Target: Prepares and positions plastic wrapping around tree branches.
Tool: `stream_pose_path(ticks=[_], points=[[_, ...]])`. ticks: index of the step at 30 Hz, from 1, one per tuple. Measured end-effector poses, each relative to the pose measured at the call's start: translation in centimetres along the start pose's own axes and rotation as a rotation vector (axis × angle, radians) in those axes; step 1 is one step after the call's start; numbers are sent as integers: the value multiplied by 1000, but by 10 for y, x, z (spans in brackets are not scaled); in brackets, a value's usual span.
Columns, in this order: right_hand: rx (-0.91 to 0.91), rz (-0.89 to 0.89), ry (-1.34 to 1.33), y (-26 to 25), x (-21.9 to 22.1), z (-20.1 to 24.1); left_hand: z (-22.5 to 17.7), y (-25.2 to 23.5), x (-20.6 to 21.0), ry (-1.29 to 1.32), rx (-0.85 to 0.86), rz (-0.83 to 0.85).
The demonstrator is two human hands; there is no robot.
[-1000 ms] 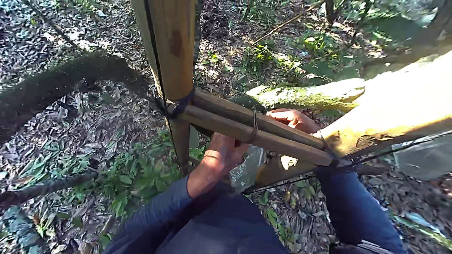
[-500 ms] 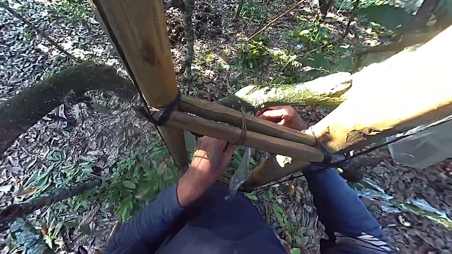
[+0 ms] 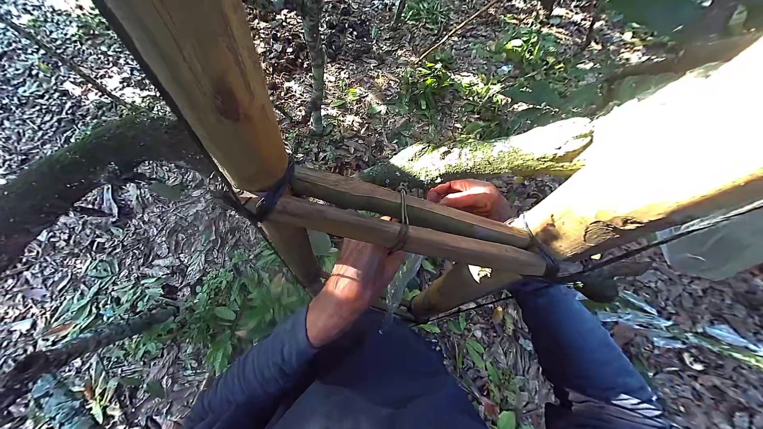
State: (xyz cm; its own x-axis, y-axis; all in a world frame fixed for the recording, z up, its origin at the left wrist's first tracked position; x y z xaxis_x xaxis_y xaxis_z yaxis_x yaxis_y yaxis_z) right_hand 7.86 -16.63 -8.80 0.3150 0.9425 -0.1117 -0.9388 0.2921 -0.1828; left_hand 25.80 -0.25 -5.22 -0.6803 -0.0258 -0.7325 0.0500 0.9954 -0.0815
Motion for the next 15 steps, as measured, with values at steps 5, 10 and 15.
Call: stream_pose_path(ticks=[5,10,15], points=[[25,-23,155,7,3,12,5,-2,0,149,-153,113],[125,-23,37,-3,10,24,3,-4,3,203,-202,106],[-368,-42,335,-3,-3,-9,2,-4,1,295,-220,100]])
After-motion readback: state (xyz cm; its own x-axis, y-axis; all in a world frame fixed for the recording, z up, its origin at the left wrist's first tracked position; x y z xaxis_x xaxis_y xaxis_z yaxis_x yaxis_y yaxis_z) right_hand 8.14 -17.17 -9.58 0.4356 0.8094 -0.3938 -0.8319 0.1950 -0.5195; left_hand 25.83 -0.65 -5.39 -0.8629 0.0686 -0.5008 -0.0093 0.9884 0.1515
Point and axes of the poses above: each hand's wrist, its own y-axis away from the middle knuckle, its own x-axis out of the palm, z = x × y, the point moved 2 cm from there along -y, towards the middle knuckle, and after that the axes turned 14 degrees about z, right-handed, at the moved point
